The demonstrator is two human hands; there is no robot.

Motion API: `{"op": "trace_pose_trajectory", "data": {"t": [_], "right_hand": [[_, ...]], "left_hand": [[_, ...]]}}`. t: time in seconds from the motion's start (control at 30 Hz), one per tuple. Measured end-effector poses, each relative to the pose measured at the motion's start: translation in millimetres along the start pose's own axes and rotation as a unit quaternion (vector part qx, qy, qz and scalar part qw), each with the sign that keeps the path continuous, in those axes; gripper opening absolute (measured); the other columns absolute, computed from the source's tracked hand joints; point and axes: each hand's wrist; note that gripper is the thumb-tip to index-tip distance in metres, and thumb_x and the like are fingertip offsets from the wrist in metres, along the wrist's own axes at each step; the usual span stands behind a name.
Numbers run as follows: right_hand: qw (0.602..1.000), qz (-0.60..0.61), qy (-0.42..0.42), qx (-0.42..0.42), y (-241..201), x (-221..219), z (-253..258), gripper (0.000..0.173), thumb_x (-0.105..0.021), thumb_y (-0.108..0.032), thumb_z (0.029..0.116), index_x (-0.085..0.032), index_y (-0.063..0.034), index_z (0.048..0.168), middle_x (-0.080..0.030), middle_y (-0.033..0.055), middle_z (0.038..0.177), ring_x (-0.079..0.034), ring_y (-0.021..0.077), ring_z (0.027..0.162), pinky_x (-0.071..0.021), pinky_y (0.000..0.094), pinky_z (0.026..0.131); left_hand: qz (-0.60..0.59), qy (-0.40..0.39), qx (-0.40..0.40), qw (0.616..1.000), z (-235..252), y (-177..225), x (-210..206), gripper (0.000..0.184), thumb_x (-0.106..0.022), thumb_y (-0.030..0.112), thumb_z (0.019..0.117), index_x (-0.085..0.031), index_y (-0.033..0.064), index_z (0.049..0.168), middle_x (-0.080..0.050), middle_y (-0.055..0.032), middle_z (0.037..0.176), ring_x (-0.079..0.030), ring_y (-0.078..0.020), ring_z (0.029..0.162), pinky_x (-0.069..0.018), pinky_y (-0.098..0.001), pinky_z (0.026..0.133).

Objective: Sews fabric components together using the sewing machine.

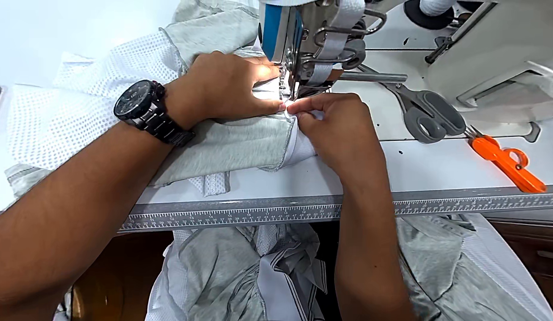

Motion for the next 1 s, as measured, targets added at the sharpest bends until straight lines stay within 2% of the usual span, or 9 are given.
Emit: {"op": "trace_pose_trajectory", "data": {"t": [0.27,0.43,0.57,0.77,0.83,0.87,0.9,0.97,1.0], "right_hand": [[1.0,-0.012,-0.004,0.01,-1.8,1.5,4.1,0.016,-0.066,-0.015,0.097,-0.08,-0.0218,0.102,-0.076,-0.0027,0.105,-0.068,0.0111,0.099,-0.0519,0.0381,0.081],[1.0,-0.006,-0.002,0.007,-2.4,1.6,4.2,0.015,-0.067,-0.015,0.0968,-0.08,-0.0205,0.101,-0.076,-0.002,0.103,-0.069,0.0118,0.097,-0.0521,0.0389,0.08],[1.0,-0.003,-0.002,0.011,-2.8,1.0,6.3,0.016,-0.067,-0.015,0.0969,-0.081,-0.0198,0.102,-0.076,-0.0008,0.104,-0.069,0.0144,0.1,-0.0517,0.0418,0.082],[1.0,-0.008,-0.007,0.0,-5.4,2.5,8.8,0.015,-0.066,-0.018,0.0979,-0.08,-0.0175,0.103,-0.075,0.0045,0.106,-0.067,0.021,0.103,-0.0506,0.0468,0.085],[0.999,0.04,-0.012,0.011,0.3,3.9,8.5,0.013,-0.069,-0.021,0.0966,-0.08,-0.0161,0.103,-0.075,0.0055,0.104,-0.068,0.0213,0.1,-0.0521,0.0491,0.085],[0.995,0.09,-0.03,0.02,4.1,6.4,8.9,0.011,-0.071,-0.02,0.0951,-0.079,-0.0146,0.102,-0.074,0.0057,0.103,-0.068,0.0201,0.097,-0.0525,0.0484,0.083],[0.985,0.158,-0.064,0.025,8.5,9.3,7.2,0.011,-0.073,-0.016,0.0932,-0.077,-0.0128,0.102,-0.074,0.0052,0.102,-0.068,0.0173,0.095,-0.0538,0.0449,0.081],[0.938,0.308,-0.161,0.001,11.1,15.8,-0.7,0.014,-0.068,-0.009,0.0954,-0.072,-0.0085,0.109,-0.071,0.0042,0.102,-0.066,0.0113,0.088,-0.055,0.0329,0.075],[0.902,0.386,-0.192,-0.024,10.0,16.0,-4.8,0.016,-0.064,-0.007,0.098,-0.069,-0.0064,0.113,-0.07,0.0042,0.101,-0.066,0.0105,0.085,-0.0567,0.0296,0.073]], "left_hand": [[0.003,-0.029,0.02,0.999,2.4,2.7,6.3,0.074,-0.053,0.07,0.0913,-0.058,0.0211,0.147,-0.06,-0.0091,0.145,-0.06,-0.0381,0.126,-0.0436,-0.0715,0.088],[0.008,-0.042,0.026,0.999,3.4,4.1,9.9,0.073,-0.053,0.069,0.0927,-0.056,0.0208,0.147,-0.061,-0.0103,0.143,-0.06,-0.039,0.125,-0.0433,-0.0716,0.089],[0.002,-0.06,0.038,0.998,3.8,7.7,16.9,0.071,-0.056,0.064,0.0952,-0.056,0.0159,0.148,-0.061,-0.0155,0.142,-0.059,-0.0437,0.125,-0.0406,-0.0739,0.09],[0.002,-0.077,0.038,0.996,9.3,4.4,20.8,0.07,-0.06,0.062,0.0945,-0.061,0.0085,0.139,-0.063,-0.0221,0.133,-0.059,-0.0463,0.123,-0.0405,-0.0743,0.092],[0.015,0.011,0.005,1.0,-5.5,6.8,17.9,0.052,-0.065,0.049,0.0948,-0.069,0.0082,0.126,-0.069,-0.0199,0.121,-0.064,-0.0439,0.115,-0.0472,-0.0712,0.09],[-0.007,0.088,0.001,0.996,-24.8,22.4,20.5,0.033,-0.07,0.03,0.0936,-0.073,0.0028,0.112,-0.07,-0.0229,0.112,-0.064,-0.0464,0.109,-0.0476,-0.0699,0.087],[-0.037,0.158,0.017,0.987,-50.8,48.3,20.9,0.02,-0.067,0.014,0.0919,-0.073,-0.0005,0.104,-0.069,-0.0227,0.107,-0.064,-0.0436,0.105,-0.0494,-0.0645,0.085],[-0.118,0.233,0.084,0.962,-103.1,112.0,2.5,0.01,-0.061,0.007,0.0934,-0.067,0.0016,0.1,-0.065,-0.0129,0.095,-0.065,-0.025,0.079,-0.0561,-0.0444,0.065],[-0.174,0.232,0.112,0.95,-114.7,133.8,-17.0,0.013,-0.064,0.005,0.0911,-0.065,0.0019,0.103,-0.065,-0.0119,0.094,-0.065,-0.0227,0.071,-0.0568,-0.0425,0.059]]}}
Point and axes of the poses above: each hand's wrist, its own z-axis towards the middle knuckle, its own x-axis out of the back of the hand, y = z × x
